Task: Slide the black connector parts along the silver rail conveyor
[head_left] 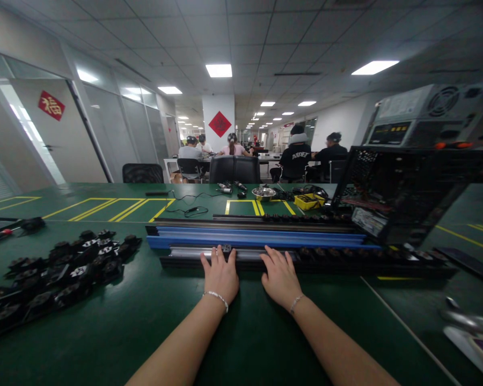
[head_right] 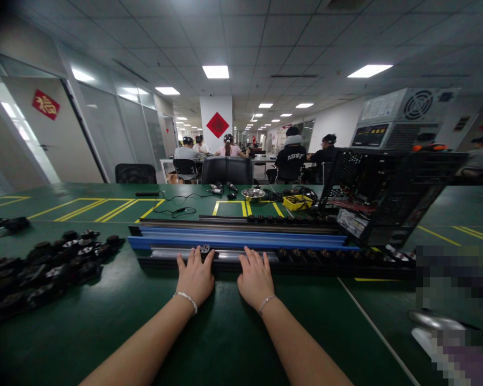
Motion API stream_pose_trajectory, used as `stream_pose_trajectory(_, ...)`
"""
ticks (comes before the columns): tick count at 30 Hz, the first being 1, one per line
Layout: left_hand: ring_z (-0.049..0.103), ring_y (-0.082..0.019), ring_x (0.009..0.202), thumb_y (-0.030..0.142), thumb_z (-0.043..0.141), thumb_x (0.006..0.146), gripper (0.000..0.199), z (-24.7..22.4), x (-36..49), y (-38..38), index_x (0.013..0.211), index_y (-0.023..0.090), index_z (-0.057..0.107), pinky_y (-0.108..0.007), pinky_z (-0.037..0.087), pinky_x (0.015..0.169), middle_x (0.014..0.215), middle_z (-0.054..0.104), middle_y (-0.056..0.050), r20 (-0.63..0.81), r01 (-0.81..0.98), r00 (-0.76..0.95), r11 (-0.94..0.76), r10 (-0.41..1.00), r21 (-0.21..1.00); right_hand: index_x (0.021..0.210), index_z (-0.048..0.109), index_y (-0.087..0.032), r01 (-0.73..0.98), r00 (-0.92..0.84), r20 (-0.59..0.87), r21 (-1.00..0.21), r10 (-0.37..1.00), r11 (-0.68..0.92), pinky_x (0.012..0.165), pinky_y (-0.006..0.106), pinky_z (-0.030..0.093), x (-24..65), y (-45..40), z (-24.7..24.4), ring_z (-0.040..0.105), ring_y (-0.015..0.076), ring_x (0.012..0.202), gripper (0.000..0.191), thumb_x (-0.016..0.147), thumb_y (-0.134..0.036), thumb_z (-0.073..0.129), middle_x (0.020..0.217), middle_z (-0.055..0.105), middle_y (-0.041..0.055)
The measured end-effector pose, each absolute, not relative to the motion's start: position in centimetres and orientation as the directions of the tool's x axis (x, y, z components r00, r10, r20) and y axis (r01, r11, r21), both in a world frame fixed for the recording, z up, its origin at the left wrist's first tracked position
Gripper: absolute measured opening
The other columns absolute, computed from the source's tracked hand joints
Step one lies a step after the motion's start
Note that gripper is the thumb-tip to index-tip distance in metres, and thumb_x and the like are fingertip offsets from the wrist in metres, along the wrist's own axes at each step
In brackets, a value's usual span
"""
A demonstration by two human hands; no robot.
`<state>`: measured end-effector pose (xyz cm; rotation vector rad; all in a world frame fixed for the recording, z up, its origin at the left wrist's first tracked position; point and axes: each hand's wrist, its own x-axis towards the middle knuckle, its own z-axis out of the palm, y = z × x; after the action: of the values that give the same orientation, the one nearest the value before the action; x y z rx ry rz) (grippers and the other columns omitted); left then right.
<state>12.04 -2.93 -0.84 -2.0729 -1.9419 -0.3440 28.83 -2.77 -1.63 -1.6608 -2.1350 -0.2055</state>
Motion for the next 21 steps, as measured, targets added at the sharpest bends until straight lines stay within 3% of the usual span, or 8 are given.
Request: stream_pose_trajectory(21,0.024,-0.032,0.129,0.029,0.040,0.075,0.056,0.07,11.28,-2.69,0.131,0.026,0.038,-0.062,0.006,0.100,0.136,0.039,-0.016,0.277,0.999,-0.030,0.033,0.960,-0.006,0.117,0.051,-0.021,0.954,-0.198,0.414,-0.125,0.888,0.271,0.107,0.042,0.007,28.92,-2.71,-1.84,0.031,0.0202,0.124,0.046,0.071,-0.016,0.044,0.136,0.039,0.0053)
